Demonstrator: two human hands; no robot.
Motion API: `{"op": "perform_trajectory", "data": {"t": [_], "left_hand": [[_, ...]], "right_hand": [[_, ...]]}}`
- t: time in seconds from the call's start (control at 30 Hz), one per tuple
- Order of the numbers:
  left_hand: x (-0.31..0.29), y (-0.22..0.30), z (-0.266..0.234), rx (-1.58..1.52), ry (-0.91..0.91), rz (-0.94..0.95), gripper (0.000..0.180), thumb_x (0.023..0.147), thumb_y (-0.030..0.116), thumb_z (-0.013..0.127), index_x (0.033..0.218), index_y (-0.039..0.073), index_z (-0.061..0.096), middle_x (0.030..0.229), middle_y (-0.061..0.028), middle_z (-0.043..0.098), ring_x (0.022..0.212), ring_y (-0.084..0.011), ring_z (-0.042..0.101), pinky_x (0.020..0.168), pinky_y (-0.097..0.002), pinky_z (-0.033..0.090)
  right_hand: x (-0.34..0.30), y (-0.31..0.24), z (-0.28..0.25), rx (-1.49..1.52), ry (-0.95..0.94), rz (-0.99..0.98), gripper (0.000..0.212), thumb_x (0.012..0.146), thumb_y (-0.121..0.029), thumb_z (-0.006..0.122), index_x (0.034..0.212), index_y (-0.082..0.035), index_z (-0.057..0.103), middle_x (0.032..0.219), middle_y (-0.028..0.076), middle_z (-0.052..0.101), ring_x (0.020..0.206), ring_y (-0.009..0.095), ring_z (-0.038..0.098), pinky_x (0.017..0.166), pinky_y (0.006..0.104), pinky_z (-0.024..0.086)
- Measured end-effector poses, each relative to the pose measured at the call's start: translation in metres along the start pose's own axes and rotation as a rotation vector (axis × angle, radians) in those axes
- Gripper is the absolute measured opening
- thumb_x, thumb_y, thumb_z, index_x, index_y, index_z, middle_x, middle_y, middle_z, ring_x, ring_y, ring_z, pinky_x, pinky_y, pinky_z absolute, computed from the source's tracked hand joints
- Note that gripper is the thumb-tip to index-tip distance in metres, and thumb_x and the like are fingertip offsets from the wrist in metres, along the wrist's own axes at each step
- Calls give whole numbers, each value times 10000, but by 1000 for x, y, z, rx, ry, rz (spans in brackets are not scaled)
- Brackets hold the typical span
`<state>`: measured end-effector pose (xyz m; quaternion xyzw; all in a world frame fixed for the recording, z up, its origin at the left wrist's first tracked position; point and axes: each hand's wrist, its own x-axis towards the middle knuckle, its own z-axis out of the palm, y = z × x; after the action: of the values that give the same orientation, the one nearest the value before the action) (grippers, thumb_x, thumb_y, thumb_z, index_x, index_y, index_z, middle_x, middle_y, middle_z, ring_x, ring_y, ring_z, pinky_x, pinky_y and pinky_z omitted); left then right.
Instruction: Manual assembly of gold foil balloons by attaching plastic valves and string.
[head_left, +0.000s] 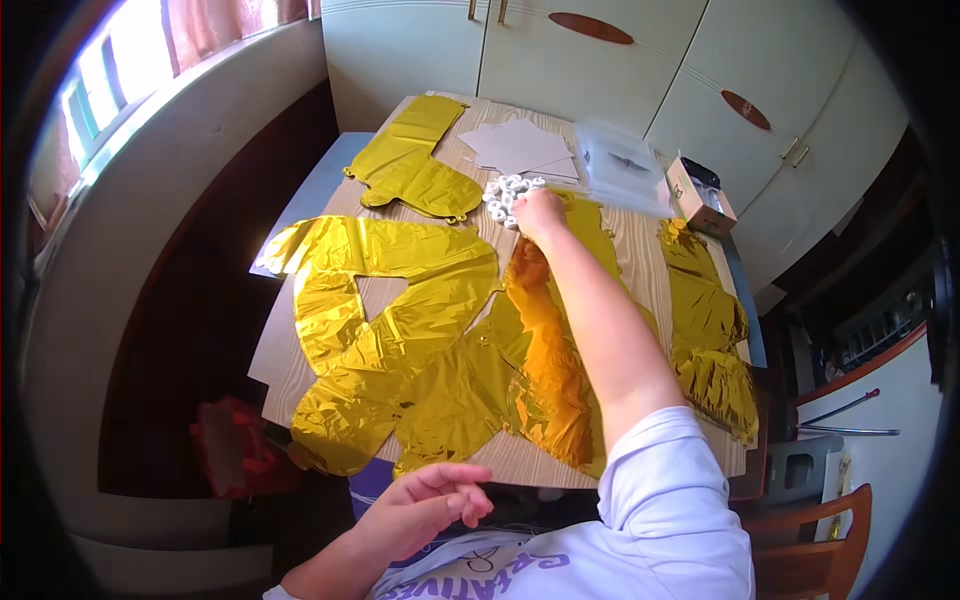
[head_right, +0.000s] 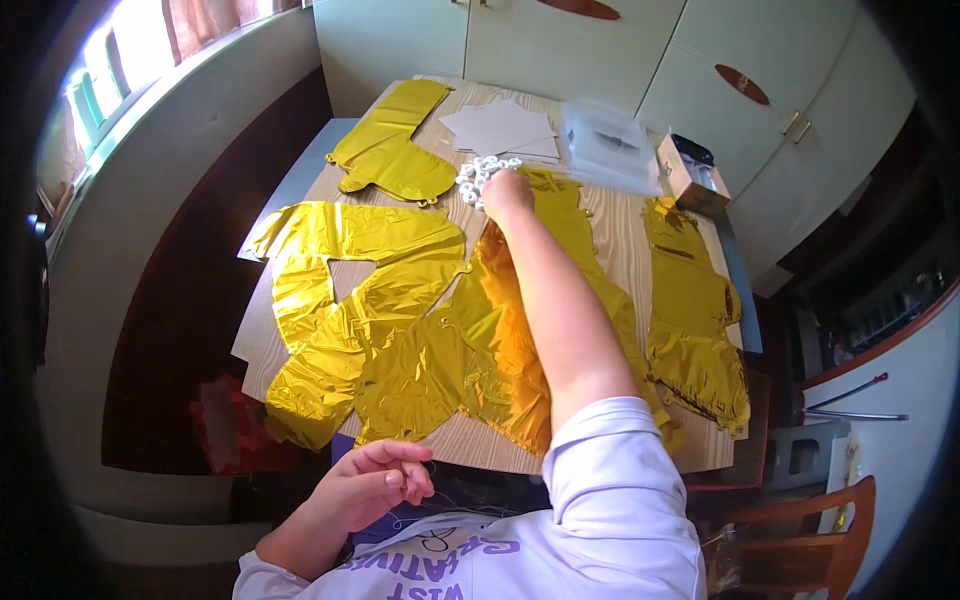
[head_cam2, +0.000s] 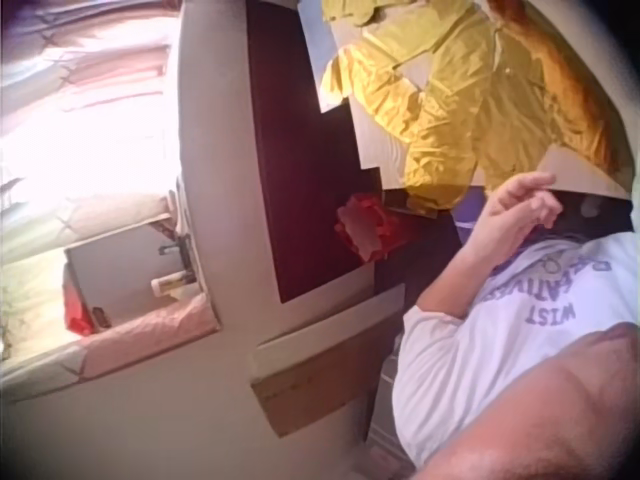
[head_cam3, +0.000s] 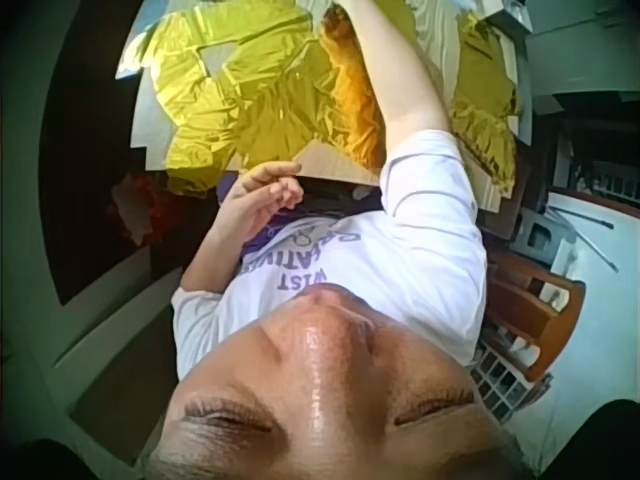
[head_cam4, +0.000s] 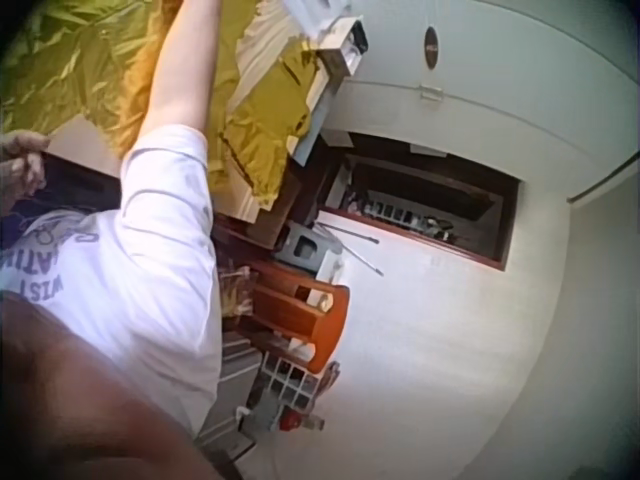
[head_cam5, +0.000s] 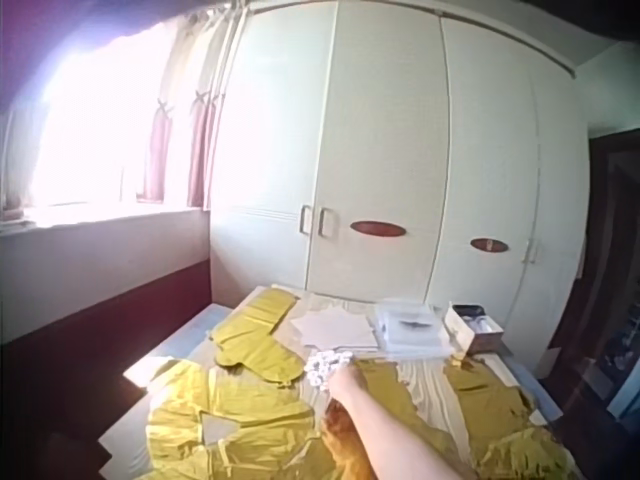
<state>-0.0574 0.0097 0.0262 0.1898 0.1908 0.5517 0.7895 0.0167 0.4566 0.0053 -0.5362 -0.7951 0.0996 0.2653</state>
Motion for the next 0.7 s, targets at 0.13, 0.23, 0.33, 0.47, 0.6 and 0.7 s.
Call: {"op": "perform_trajectory", "data": {"t": [0.13,0.23,0.33,0.47,0.6,0.7], "left_hand": [[-13,10,8,191,-2,48,264,951,34,544,1202,-35,590,1072,-127,643,982,-176,613,879,-295,477],[-15,32,31,461,43,290,169,924,42,570,1009,-51,683,1002,-161,655,944,-208,630,860,-321,484],[-2,59,80,635,-63,526,167,895,55,589,941,-63,697,960,-181,658,921,-240,635,841,-373,484],[18,59,130,611,-597,790,193,911,82,555,957,-52,686,996,-181,659,932,-234,638,892,-391,476],[3,44,168,588,-770,863,154,874,56,600,983,2,693,1027,-116,671,960,-178,643,924,-367,471],[-20,44,180,637,-784,970,170,846,37,634,1003,42,698,1051,-67,680,981,-136,646,948,-349,467]], "right_hand": [[-49,-17,-61,162,-93,-109,204,856,-221,663,944,-39,694,931,163,697,871,294,667,776,369,512],[-138,-63,-160,635,-417,-207,209,907,-160,647,1042,-2,674,980,85,707,904,154,661,783,273,510],[-220,-96,-240,1091,-462,-505,299,903,-222,674,1084,16,648,1032,130,693,977,195,656,890,318,524],[-288,-109,-293,1269,-281,-856,297,914,-225,646,1103,4,637,1086,135,662,1025,202,622,914,342,501],[-329,-104,-323,1237,-87,-1060,297,924,-228,617,1122,-7,627,1139,139,631,1072,210,589,938,366,479],[-349,-102,-342,1136,98,-1219,297,932,-230,596,1136,-16,618,1179,142,608,1107,215,564,956,384,462]]}}
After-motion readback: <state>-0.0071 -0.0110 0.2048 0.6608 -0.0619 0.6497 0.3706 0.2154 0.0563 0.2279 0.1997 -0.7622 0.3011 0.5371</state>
